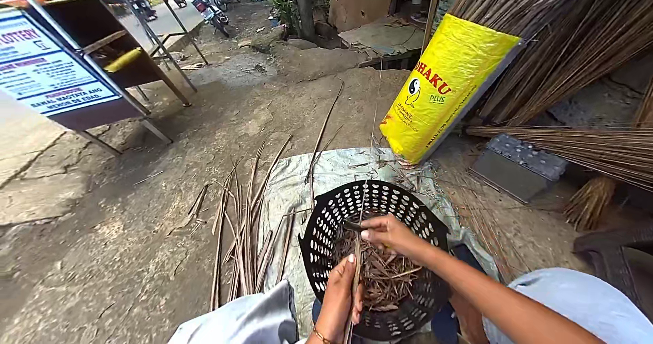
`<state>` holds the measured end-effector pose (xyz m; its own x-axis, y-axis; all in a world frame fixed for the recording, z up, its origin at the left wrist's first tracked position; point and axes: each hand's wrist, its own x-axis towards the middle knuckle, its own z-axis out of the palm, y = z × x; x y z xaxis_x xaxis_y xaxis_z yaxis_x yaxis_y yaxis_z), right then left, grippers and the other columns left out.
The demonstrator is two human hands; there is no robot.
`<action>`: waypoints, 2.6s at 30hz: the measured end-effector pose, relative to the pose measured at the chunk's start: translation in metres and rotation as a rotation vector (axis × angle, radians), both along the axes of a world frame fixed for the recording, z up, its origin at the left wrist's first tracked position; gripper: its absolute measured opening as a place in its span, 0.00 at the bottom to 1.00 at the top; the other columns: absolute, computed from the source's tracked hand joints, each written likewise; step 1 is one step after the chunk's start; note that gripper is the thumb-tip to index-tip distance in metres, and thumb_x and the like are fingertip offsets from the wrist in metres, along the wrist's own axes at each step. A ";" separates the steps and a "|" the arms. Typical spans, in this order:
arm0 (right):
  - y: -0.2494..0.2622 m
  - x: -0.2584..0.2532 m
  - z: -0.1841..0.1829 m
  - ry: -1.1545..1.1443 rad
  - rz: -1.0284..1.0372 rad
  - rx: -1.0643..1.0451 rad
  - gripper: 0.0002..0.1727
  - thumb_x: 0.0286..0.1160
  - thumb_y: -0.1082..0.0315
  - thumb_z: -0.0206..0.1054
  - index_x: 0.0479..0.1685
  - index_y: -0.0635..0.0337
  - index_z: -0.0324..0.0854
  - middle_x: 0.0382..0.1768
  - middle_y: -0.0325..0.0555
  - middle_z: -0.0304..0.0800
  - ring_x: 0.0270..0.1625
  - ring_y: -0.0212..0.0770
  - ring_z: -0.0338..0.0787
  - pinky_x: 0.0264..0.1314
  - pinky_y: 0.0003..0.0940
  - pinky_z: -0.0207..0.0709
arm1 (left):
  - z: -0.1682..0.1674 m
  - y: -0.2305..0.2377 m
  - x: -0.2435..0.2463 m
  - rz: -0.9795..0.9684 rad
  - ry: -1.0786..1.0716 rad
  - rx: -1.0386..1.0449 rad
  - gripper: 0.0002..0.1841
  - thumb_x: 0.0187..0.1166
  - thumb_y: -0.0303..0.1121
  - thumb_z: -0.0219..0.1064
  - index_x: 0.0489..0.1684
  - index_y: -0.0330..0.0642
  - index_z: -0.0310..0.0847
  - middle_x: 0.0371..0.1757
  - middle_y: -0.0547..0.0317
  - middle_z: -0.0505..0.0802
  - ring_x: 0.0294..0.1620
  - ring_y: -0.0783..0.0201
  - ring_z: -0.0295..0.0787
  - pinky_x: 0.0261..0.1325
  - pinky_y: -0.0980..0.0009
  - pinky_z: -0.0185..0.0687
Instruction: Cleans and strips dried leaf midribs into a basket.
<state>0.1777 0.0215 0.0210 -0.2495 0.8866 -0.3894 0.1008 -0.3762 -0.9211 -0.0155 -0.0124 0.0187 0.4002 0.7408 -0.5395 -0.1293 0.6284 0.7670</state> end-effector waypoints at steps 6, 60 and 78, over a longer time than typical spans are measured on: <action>0.015 0.009 -0.002 -0.083 0.023 0.159 0.17 0.80 0.70 0.67 0.63 0.70 0.84 0.31 0.35 0.86 0.23 0.20 0.72 0.27 0.19 0.67 | 0.001 0.005 0.002 -0.014 -0.055 0.033 0.18 0.97 0.36 0.38 0.37 0.43 0.70 0.08 0.70 0.74 0.04 0.80 0.67 0.10 0.86 0.65; 0.014 -0.006 0.012 -1.313 0.232 0.136 0.17 0.89 0.76 0.48 0.68 0.74 0.74 0.56 0.73 0.87 0.54 0.72 0.91 0.53 0.65 0.81 | -0.002 0.009 0.002 0.029 -0.161 -0.182 0.22 0.98 0.38 0.37 0.29 0.47 0.69 0.08 0.75 0.65 0.03 0.83 0.54 0.08 0.88 0.51; 0.031 0.019 0.015 -1.320 0.113 0.020 0.19 0.87 0.77 0.51 0.72 0.74 0.72 0.57 0.75 0.87 0.59 0.75 0.89 0.57 0.68 0.79 | -0.009 0.002 0.004 -0.065 0.155 0.150 0.18 0.96 0.33 0.44 0.32 0.41 0.73 0.09 0.72 0.71 0.05 0.80 0.60 0.10 0.84 0.58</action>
